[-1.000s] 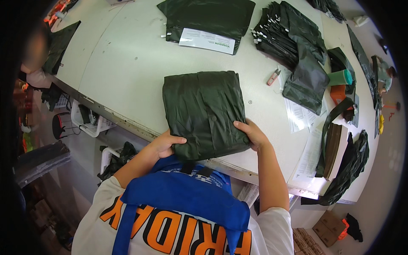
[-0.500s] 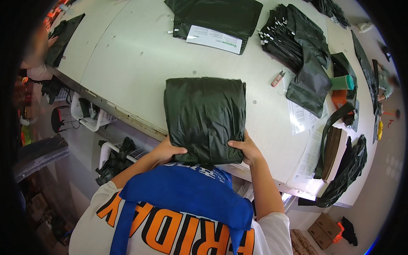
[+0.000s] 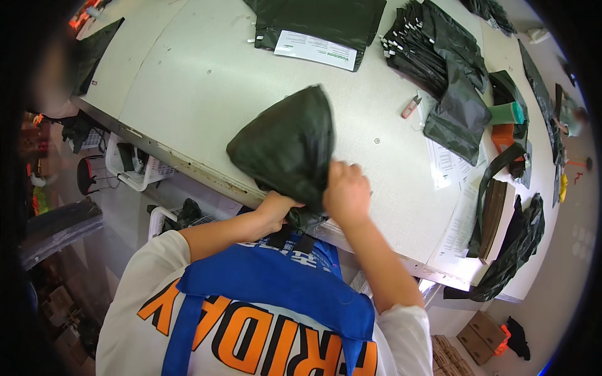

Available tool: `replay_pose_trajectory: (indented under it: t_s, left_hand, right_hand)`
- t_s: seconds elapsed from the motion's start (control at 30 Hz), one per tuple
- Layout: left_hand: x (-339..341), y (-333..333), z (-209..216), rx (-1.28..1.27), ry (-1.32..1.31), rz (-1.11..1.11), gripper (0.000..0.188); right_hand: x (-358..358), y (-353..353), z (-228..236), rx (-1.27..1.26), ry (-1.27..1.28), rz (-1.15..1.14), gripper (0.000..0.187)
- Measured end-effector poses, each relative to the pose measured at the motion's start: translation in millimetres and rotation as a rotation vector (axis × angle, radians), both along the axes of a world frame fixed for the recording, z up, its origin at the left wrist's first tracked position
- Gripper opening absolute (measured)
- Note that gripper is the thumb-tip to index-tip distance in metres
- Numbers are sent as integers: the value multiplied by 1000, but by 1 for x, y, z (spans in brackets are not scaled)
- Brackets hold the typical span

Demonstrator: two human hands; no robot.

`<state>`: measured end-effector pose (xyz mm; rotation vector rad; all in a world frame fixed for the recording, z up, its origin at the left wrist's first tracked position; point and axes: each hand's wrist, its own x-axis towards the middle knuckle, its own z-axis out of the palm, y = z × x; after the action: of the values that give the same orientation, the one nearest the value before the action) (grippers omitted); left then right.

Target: The person folds a large green tarp on a white table, aligns edges, and rolls it into a compact bundle. The person then places the folded tarp into a clear plastic packaging bag and sets it aside. The person repeats the process with a second tarp.

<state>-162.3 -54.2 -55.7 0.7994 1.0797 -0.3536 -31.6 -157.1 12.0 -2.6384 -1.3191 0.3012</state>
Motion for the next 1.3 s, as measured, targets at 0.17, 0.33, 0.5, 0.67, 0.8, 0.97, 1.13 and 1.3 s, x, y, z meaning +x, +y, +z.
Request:
replay_pose_trajectory:
  t_s: [0.17,0.33,0.5,0.67,0.8,0.97,1.13,1.3]
  left_hand:
    - [-2,-12,24,-278,-269,186,24]
    - [-18,-17,10,-301,-301,-60,23]
    - [-17,30,77,-321,-394,-417,37]
    - [23,145,87,608,-495,-221,62]
    - [14,158,55,110,-458,-269,30]
    - [-43,145,22,413,-822,-304,15]
    - [41,220,9,494,-622,-683,45]
    - [217,298,-14,1512,-83,-269,68]
  right_hand:
    - [-41,-4,37,-33,7,194,96]
    - [-40,-9,14,-269,-95,224,96]
    - [-6,-5,9,-289,174,109,78]
    - [37,6,50,-162,692,368,60]
    - [39,26,59,-181,1039,387,65]
    - [-9,9,39,-82,997,173,80]
    - [11,17,44,-202,917,19,67]
    - [17,-4,35,-62,832,-205,56]
